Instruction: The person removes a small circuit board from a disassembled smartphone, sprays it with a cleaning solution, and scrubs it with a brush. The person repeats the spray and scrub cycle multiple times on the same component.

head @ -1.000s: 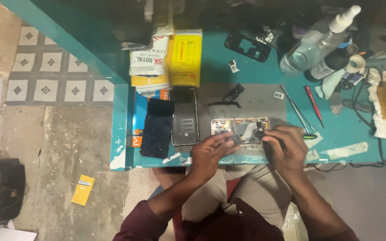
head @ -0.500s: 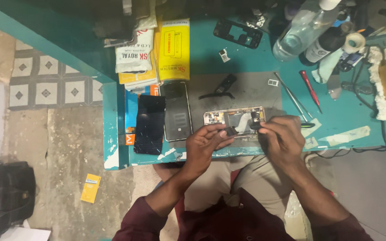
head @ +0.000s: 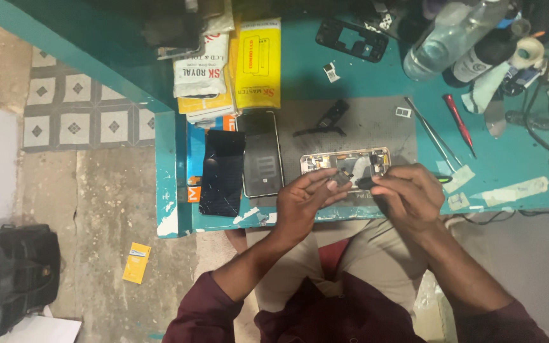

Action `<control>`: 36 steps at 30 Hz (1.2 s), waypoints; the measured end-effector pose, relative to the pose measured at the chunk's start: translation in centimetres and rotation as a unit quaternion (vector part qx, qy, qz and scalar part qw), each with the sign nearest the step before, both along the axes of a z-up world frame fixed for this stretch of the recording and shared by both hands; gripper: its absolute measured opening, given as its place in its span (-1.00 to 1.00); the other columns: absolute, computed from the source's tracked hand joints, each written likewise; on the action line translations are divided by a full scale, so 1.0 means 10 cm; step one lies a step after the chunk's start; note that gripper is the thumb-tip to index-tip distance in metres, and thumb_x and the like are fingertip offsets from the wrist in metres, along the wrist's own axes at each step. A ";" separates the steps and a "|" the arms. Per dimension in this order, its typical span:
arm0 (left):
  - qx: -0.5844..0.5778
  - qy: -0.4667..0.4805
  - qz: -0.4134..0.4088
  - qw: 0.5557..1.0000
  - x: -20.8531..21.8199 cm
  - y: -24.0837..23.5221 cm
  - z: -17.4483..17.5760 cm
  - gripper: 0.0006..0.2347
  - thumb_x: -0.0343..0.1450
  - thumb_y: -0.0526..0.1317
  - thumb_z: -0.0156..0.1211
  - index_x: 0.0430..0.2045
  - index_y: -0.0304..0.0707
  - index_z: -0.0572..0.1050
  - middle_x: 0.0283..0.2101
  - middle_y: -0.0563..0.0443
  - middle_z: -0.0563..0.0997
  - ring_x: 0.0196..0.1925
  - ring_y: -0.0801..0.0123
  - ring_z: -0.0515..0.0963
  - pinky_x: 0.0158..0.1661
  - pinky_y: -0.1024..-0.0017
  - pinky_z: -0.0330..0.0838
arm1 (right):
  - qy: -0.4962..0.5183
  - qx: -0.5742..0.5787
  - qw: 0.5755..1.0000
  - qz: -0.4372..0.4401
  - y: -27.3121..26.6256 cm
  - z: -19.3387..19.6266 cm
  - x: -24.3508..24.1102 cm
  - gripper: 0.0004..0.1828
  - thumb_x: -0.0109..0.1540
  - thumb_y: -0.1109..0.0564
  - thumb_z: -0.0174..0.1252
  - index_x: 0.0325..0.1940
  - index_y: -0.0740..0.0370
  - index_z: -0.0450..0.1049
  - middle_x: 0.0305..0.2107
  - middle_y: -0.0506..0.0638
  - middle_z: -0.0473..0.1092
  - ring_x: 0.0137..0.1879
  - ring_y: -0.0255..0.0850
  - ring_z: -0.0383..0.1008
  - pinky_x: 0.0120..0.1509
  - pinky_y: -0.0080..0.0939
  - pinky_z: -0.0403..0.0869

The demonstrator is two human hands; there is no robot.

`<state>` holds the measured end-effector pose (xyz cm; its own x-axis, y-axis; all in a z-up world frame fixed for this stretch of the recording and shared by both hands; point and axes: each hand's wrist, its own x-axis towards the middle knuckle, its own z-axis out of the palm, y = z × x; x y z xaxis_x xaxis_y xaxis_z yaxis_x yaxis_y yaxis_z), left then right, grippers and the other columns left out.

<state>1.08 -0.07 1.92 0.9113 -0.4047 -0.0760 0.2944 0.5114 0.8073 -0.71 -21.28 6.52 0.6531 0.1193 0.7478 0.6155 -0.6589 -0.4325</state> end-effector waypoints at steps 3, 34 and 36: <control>0.001 -0.002 -0.006 1.000 0.00 0.00 -0.01 -0.69 0.55 -0.35 0.12 0.16 -0.64 0.40 0.10 -0.34 0.59 0.14 0.04 0.65 0.20 0.20 0.60 | 0.035 -0.007 0.999 0.001 0.01 0.09 -0.01 -0.73 0.09 0.20 0.49 -0.17 0.24 0.60 -0.32 0.04 0.48 -0.26 -0.17 0.49 -0.22 -0.23 0.40; 0.010 0.006 -0.040 0.999 -0.02 0.07 -0.06 -0.72 0.54 -0.36 0.10 0.13 -0.55 0.45 0.10 -0.27 0.60 0.11 0.17 0.65 0.20 0.23 0.60 | 0.094 -0.144 0.981 0.092 0.03 0.37 0.25 -0.82 0.12 0.11 0.45 -0.22 -0.02 0.64 -0.29 -0.20 0.53 -0.17 -0.30 0.46 0.03 -0.15 0.23; 0.044 0.009 -0.041 0.998 -0.01 0.07 -0.04 -0.72 0.55 -0.38 0.09 0.13 -0.60 0.46 0.07 -0.31 0.61 0.08 0.12 0.65 0.17 0.21 0.62 | 0.104 -0.148 0.979 0.098 0.02 0.38 0.28 -0.82 0.10 0.11 0.45 -0.23 -0.03 0.64 -0.31 -0.19 0.52 -0.17 -0.29 0.46 0.03 -0.15 0.23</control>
